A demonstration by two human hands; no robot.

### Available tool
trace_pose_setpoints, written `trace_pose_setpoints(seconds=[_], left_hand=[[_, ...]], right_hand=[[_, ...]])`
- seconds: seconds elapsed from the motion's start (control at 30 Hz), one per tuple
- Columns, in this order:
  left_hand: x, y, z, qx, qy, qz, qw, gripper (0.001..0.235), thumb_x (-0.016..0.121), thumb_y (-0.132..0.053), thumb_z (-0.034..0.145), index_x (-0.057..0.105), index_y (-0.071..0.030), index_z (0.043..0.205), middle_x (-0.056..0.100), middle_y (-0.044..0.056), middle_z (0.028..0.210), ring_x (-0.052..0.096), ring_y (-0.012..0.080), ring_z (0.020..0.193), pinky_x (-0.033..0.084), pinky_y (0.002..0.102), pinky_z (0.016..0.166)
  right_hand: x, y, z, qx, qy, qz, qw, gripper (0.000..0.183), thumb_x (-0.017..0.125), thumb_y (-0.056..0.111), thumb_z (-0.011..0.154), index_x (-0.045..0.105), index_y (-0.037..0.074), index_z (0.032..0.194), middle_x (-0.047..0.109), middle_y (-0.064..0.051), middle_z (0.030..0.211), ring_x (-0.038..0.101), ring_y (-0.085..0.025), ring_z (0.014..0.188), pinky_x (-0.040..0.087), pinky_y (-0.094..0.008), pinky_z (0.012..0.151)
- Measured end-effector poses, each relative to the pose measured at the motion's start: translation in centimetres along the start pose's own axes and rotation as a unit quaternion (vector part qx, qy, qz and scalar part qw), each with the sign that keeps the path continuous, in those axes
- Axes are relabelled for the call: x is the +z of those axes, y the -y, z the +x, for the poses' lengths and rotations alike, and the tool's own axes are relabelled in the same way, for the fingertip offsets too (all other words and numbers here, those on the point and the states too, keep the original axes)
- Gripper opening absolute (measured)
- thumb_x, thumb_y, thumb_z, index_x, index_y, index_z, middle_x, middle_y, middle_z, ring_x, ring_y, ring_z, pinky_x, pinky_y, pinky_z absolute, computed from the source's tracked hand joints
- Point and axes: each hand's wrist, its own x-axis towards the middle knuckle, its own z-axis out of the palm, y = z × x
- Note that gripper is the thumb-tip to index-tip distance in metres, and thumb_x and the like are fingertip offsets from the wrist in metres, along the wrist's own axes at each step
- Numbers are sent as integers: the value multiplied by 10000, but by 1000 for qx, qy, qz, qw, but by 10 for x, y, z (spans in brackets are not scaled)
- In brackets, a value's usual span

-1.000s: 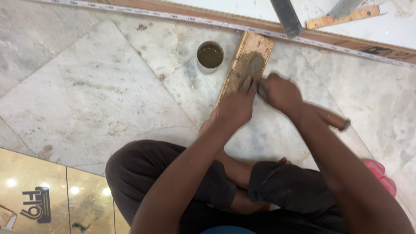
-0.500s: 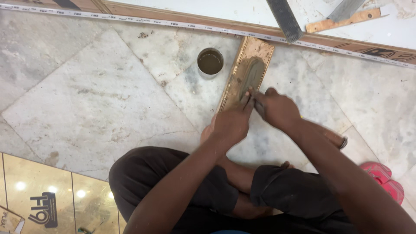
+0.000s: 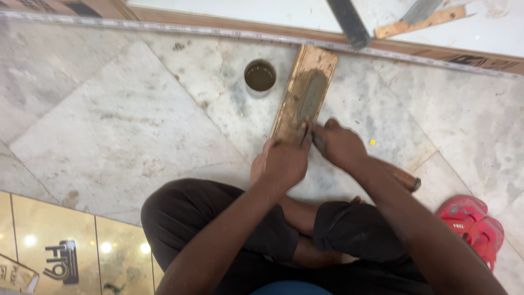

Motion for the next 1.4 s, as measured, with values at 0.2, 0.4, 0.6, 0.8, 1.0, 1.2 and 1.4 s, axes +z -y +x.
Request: trace_pose_setpoints(seconds=[0.2,0.4,0.6,0.8,1.0,1.2,1.4], left_hand=[[-33,-20,-35,53,-103,-21,993,730,718,-257,875,440,-60,1520,433,110,1598,737,281,740,504,499,995],[-30,-19,-16,66,-60,-15,996,740,701,-244,891,407,-41,1538,384,102,1633,739,298,750,602,439,701],[-7,-6,28,41,-39,57,997,654,645,-127,861,455,-15,1477,334,129,1661,756,284,760,606,440,645],[2,-1,39,7,-41,48,998,684,628,-37,800,486,-32,1469,382,99,1632,757,295,760,612,428,638],[1,0,35,-7,-21,12,1000,526,661,-102,827,567,-32,1340,418,93,1625,749,313,898,600,449,755],[-1,7,46,8,-36,-13,999,588,641,-96,823,527,-43,1397,418,78,1607,743,316,932,599,461,742],[-23,4,88,-23,-12,3,1000,590,642,-176,872,507,-113,1443,431,31,1593,723,317,1002,592,463,820]], right_hand=[[-16,-15,-7,82,-16,278,957,426,505,379,1014,562,135,1358,730,-128,926,713,-256,704,543,-406,559],[-20,-36,19,154,25,468,870,370,505,337,1059,624,19,1206,732,-120,932,693,-168,701,495,-296,477],[-11,-44,39,134,10,439,888,329,613,284,1004,538,50,1223,702,-136,907,685,-164,671,517,-300,448],[7,-37,28,29,-116,213,970,348,663,229,1001,583,138,1327,656,-139,1215,695,-276,915,568,-390,715],[2,-31,8,-113,-160,29,980,456,712,154,866,651,145,1318,542,28,1474,636,-268,1062,595,-382,816],[8,-35,17,-103,-140,-33,984,485,664,61,888,647,136,1367,569,41,1488,632,-263,1002,602,-363,767],[-6,-49,46,-114,-180,-46,976,593,632,-7,850,633,134,1426,574,31,1491,631,-283,1011,603,-381,806]])
